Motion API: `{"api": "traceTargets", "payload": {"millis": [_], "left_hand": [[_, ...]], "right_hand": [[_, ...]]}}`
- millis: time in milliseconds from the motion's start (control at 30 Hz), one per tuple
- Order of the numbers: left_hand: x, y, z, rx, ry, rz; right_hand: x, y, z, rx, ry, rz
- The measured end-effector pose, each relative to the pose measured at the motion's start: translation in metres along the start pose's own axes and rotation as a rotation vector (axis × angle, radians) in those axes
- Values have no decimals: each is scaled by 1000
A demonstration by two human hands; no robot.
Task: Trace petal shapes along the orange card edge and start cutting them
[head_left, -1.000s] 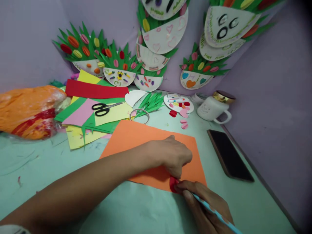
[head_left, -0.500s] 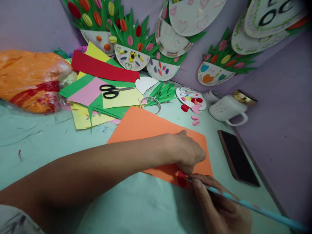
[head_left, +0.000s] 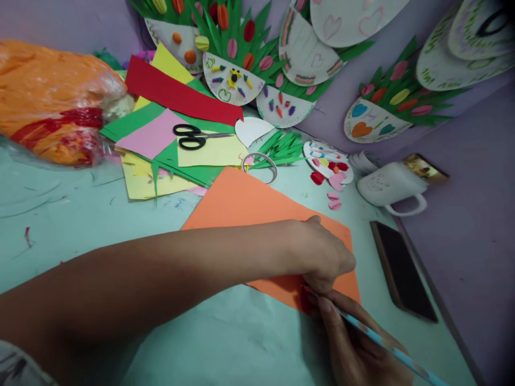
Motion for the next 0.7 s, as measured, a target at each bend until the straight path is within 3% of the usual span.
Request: {"api": "traceTargets", "payload": {"millis": [200, 367, 700], "left_hand": [[1, 0, 2, 6, -4, -4], [0, -1, 3, 16, -11, -21], [1, 2, 1, 11, 3, -29]], "right_hand": [[2, 4, 2, -27, 34, -65], [3, 6, 0, 20, -26, -40], [2, 5, -2, 46, 16, -69]]}}
Point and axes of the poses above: each hand's wrist, its own z-axis away from the middle knuckle, its own y-axis out of the palm, x = y × z, the point moved 7 cm from there along -z, towards the middle knuckle, and after that the axes turned 6 degrees about -z, right-handed, at the moved point
